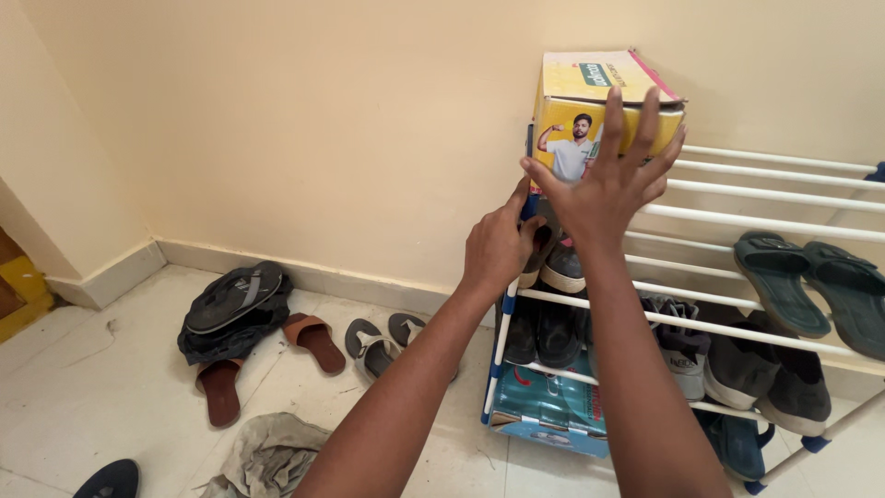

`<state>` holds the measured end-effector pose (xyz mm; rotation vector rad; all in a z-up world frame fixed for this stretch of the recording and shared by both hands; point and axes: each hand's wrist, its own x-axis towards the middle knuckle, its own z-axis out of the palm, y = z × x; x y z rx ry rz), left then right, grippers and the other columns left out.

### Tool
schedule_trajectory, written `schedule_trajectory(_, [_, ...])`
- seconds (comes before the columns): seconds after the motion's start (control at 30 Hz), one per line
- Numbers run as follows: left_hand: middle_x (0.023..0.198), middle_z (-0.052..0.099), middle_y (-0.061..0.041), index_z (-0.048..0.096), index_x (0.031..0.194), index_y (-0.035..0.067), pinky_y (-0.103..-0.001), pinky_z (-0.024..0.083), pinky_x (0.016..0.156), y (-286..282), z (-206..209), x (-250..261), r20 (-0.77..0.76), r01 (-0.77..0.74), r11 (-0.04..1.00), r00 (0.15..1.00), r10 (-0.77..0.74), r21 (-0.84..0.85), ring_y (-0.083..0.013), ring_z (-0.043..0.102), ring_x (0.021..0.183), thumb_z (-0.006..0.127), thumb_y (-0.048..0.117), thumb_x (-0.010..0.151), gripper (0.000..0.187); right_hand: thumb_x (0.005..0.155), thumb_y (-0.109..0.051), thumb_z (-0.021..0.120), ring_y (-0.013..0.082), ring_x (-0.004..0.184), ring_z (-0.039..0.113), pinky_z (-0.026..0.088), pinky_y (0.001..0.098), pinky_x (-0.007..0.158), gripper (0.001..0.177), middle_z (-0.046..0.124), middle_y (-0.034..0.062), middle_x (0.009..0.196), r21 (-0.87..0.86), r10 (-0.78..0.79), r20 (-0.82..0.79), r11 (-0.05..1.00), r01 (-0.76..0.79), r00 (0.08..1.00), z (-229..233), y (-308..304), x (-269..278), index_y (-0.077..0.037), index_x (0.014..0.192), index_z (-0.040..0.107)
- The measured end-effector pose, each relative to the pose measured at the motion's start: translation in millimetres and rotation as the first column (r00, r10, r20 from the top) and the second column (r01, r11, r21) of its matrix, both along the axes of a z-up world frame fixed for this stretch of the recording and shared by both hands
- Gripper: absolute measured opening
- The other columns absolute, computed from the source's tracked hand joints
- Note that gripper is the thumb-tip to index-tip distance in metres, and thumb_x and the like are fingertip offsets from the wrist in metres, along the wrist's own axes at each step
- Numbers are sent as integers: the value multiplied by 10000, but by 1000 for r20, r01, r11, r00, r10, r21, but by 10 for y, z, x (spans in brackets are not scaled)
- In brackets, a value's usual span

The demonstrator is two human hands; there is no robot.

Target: The person retrieves a pair of black shoes from a plastic bag and wipes them with a cloth. They then place the shoes back into the bag and put the bag on a shoe rack.

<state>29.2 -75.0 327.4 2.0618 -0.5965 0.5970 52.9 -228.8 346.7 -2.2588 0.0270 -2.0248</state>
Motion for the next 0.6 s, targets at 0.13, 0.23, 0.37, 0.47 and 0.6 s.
schedule_trajectory(0.13, [891,749,-166,441,1535,209,-485,548,761,-2,-33,9,23,6,1000,1000,-6,-26,-365,718,861,666,300,932,650,980,-275,821,347,1393,395,391,608,1121,550,397,120,1464,-54,213,163,977,-207,963,-614,-312,-140,-107,1413,527])
schedule_trajectory(0.23, [896,746,-165,436,1540,203,-481,553,742,-11,-54,41,65,4,999,998,-1,-37,-364,720,853,660,297,939,648,973,-229,702,249,1062,583,491,477,889,236,626,31,1202,63,348,-125,937,-343,929,-1077,-439,-221,-182,1199,654])
schedule_trajectory(0.37, [896,736,-171,422,1547,198,-486,548,726,-29,-89,52,80,-7,1000,997,9,-29,-371,714,846,661,304,948,653,917,-427,743,337,1140,608,502,499,928,411,666,110,1269,146,240,-521,971,-192,819,-1286,-287,-213,-256,1279,649])
schedule_trajectory(0.47, [887,734,-166,418,1547,198,-483,548,719,-29,-89,41,75,-11,999,997,13,-31,-366,717,833,658,306,952,650,754,-539,763,480,1210,535,418,619,892,747,568,231,1378,45,56,-745,998,-35,664,-1071,-233,-169,-281,1424,557])
schedule_trajectory(0.6, [888,736,-158,415,1542,200,-482,544,709,-19,-62,34,78,-27,1000,997,27,-3,-361,716,828,662,319,951,652,702,-676,807,497,1273,501,399,589,1021,1002,565,226,1373,113,104,-931,994,8,350,-700,-235,-62,-325,1548,403])
